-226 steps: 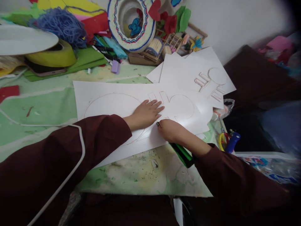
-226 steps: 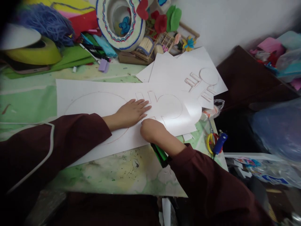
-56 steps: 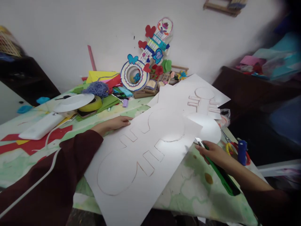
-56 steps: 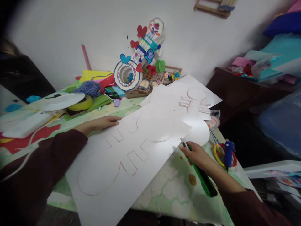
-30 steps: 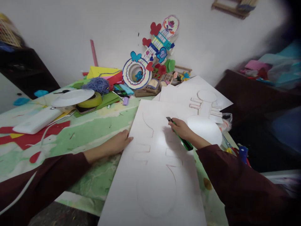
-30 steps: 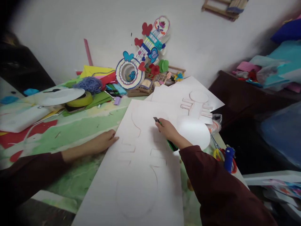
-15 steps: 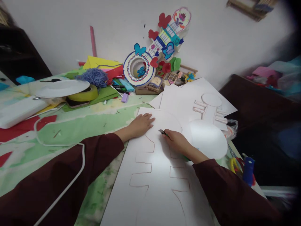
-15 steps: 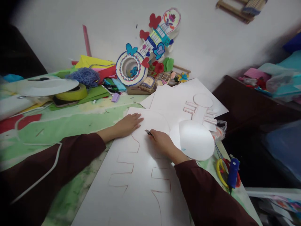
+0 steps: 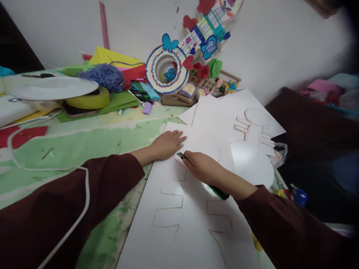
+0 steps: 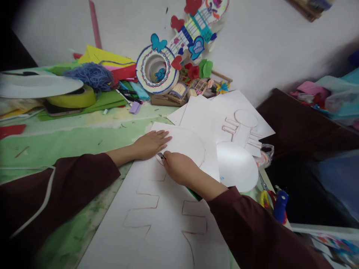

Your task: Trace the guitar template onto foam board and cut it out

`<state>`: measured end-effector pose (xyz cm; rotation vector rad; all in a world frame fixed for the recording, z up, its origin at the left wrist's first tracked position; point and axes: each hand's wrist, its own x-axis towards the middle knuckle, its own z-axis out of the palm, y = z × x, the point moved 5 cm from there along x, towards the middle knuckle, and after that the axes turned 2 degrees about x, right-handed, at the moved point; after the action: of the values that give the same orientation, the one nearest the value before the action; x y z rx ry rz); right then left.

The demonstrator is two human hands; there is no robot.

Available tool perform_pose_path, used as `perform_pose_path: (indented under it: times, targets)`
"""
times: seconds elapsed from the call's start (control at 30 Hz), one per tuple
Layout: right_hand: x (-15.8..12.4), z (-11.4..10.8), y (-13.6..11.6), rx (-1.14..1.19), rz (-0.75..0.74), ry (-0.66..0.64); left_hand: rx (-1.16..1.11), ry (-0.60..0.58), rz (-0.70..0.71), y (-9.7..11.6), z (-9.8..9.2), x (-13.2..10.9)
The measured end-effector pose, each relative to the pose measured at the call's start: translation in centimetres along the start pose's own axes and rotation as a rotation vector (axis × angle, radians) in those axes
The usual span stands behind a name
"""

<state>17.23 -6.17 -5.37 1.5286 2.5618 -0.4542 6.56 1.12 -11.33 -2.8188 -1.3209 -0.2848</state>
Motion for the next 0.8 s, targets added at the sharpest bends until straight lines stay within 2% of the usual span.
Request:
perform_pose_path:
  times: [0.3, 0.63, 0.8]
  targets:
    - [1.5, 1.4, -0.9, -0.139, 0.021, -0.062, -0.044, -0.010, -0.001, -0.3, 0.3, 0.1]
    - [2.0, 1.4, -1.6, -0.220, 0.014, -0.119, -0.041, 0.006, 0.005, -0.4, 0.4, 0.2]
    - [2.7, 1.3, -1.9, -0.256, 0.019, -0.187, -0.051, -0.001, -0.003, -0.4, 0.4, 0.2]
